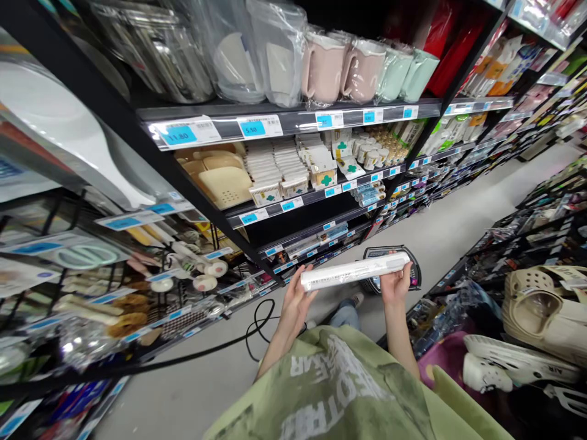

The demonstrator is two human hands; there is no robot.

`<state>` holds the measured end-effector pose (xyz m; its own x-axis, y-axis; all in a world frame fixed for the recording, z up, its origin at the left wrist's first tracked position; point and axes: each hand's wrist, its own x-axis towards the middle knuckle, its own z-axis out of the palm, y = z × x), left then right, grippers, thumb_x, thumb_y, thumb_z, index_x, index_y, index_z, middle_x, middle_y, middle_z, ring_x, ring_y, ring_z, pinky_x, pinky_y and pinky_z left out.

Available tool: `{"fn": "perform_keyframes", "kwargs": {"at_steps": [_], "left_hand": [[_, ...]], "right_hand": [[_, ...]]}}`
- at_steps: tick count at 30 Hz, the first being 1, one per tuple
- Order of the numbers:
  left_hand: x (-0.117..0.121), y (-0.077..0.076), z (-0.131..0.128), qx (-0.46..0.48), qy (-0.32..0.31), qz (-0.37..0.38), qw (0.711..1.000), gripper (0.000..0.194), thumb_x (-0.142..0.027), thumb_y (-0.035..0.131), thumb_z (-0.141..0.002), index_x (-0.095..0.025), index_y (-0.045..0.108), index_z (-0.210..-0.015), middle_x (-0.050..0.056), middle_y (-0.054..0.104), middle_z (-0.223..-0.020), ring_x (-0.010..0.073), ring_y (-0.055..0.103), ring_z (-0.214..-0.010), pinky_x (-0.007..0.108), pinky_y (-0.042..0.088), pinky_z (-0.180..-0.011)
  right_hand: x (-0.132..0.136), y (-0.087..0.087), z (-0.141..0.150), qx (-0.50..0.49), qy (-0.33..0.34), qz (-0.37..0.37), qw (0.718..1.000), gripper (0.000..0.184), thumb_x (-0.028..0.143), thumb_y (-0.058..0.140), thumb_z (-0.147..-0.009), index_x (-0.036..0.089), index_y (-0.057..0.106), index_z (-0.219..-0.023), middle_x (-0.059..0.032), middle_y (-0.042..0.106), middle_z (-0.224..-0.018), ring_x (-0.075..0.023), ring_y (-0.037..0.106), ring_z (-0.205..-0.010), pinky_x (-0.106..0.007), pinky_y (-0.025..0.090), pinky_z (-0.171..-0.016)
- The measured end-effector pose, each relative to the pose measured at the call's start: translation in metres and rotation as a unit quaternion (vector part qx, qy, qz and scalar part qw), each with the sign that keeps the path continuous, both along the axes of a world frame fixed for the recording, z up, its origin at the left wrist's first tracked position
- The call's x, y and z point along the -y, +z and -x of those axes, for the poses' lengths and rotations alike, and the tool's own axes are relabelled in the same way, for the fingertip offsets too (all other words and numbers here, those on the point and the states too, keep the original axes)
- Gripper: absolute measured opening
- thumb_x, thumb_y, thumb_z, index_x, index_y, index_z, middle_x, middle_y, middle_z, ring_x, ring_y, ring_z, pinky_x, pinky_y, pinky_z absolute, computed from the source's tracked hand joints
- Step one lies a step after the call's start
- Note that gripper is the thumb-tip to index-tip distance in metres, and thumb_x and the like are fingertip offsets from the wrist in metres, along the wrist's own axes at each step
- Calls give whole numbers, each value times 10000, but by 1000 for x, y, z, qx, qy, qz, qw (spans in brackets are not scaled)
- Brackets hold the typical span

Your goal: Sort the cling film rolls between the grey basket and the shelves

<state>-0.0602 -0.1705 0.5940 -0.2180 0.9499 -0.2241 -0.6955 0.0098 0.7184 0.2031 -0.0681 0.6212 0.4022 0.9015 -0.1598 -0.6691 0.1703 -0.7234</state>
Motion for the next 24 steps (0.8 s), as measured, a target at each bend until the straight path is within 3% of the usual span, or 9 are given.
{"fn": "perform_keyframes", "kwargs": {"at_steps": [5, 11, 14, 17, 20, 24], "left_hand": [[-2, -7, -1, -25, -27, 29, 999, 497, -470, 832, -938, -304, 705, -1390, 135, 656, -1545, 315, 622, -1439, 482, 569, -1145], [8, -10, 5, -87, -48, -28, 995, 504, -424, 904, -873, -283, 684, -1304, 134, 623, -1584, 329, 608, -1458, 420, 595, -1111], [9, -8, 6, -103, -41, -66, 992, 525, -384, 951, -816, -273, 683, -1254, 137, 624, -1572, 351, 598, -1471, 455, 559, -1168], [9, -3, 3, -108, -47, -88, 989, 645, -361, 976, -773, -286, 661, -1331, 143, 615, -1570, 374, 587, -1478, 510, 521, -1213], [8, -1, 0, -104, -68, -53, 991, 698, -391, 957, -797, -295, 626, -1403, 137, 587, -1598, 355, 569, -1485, 500, 563, -1168], [10, -4, -1, -80, -120, 39, 989, 603, -540, 901, -840, -250, 669, -1315, 128, 665, -1446, 325, 683, -1286, 484, 668, -995]], "right_hand": [[-2, 9, -1, -20, -6, -12, 1000, 445, 637, 850, -861, 260, 805, -1092, -39, 821, -1259, -230, 701, -1322, -466, 472, -1272], [5, 18, 4, -63, 44, -3, 997, 438, 676, 714, -977, 279, 776, -1150, -30, 808, -1288, -223, 740, -1226, -468, 533, -1199], [6, 14, 7, -102, 54, 31, 993, 355, 610, 754, -979, 278, 764, -1104, 3, 829, -1098, -193, 779, -1058, -420, 603, -1089], [4, 11, 7, -145, 40, 42, 988, 265, 520, 788, -977, 260, 748, -999, 45, 786, -865, -153, 765, -848, -344, 648, -944], [3, 12, 8, -155, 4, 22, 988, 239, 481, 788, -974, 251, 732, -941, 49, 766, -827, -141, 741, -781, -323, 650, -869], [9, 17, 10, -128, -15, -21, 991, 267, 522, 784, -958, 260, 744, -992, 34, 782, -915, -149, 731, -836, -353, 626, -949]]}}
